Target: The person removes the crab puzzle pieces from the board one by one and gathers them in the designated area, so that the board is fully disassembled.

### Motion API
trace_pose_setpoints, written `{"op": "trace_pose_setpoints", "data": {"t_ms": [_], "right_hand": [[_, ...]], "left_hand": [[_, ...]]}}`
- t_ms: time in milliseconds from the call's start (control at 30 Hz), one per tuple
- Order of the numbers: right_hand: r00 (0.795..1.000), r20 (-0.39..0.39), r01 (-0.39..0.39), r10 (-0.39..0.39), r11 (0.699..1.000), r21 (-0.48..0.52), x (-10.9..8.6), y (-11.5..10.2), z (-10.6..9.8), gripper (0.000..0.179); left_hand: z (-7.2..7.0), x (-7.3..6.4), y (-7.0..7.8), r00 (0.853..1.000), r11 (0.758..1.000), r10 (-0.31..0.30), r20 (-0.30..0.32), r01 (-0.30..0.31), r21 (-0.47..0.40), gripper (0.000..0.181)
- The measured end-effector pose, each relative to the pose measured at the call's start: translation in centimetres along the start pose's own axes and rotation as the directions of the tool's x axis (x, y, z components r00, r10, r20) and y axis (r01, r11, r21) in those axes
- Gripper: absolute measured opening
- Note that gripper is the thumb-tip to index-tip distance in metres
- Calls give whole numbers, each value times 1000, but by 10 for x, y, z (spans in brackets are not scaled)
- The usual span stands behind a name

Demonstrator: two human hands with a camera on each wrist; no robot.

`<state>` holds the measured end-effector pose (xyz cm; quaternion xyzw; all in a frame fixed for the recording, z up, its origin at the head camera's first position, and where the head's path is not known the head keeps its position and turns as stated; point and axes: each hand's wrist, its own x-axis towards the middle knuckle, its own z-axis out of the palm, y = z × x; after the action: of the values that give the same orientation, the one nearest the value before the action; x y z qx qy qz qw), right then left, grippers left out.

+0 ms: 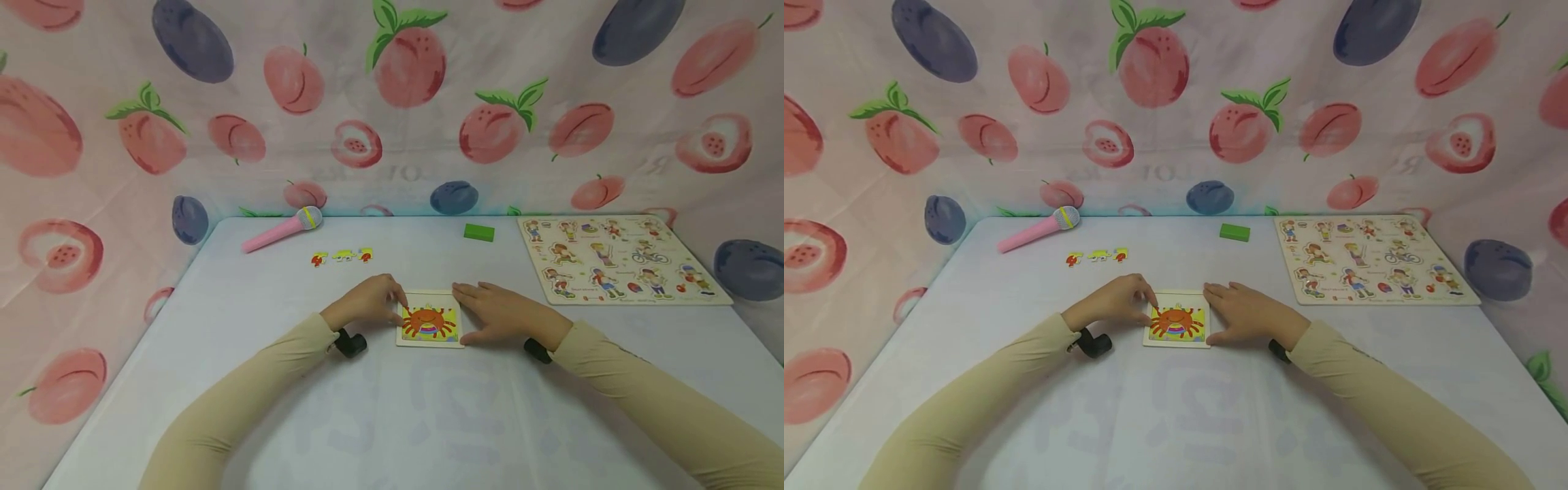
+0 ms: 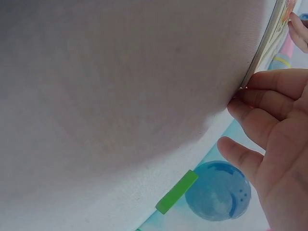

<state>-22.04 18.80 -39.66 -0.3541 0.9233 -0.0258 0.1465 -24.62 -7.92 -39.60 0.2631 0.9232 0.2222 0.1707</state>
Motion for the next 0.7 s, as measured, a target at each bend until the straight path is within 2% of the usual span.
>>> {"op": "trace_pose_setpoints", "data": {"t_ms": [267,700], "right_hand": [[1000,-5,4,-4,1000,1,0,1,0,93],[1000,-4,11,-11,1000,3,-1,-3,-3,90]], "left_hand": [[2,-2,7,997,995,-72,-23,70,-72,21],[8,-6,16,992,978,-108,-65,95,-186,24]]}}
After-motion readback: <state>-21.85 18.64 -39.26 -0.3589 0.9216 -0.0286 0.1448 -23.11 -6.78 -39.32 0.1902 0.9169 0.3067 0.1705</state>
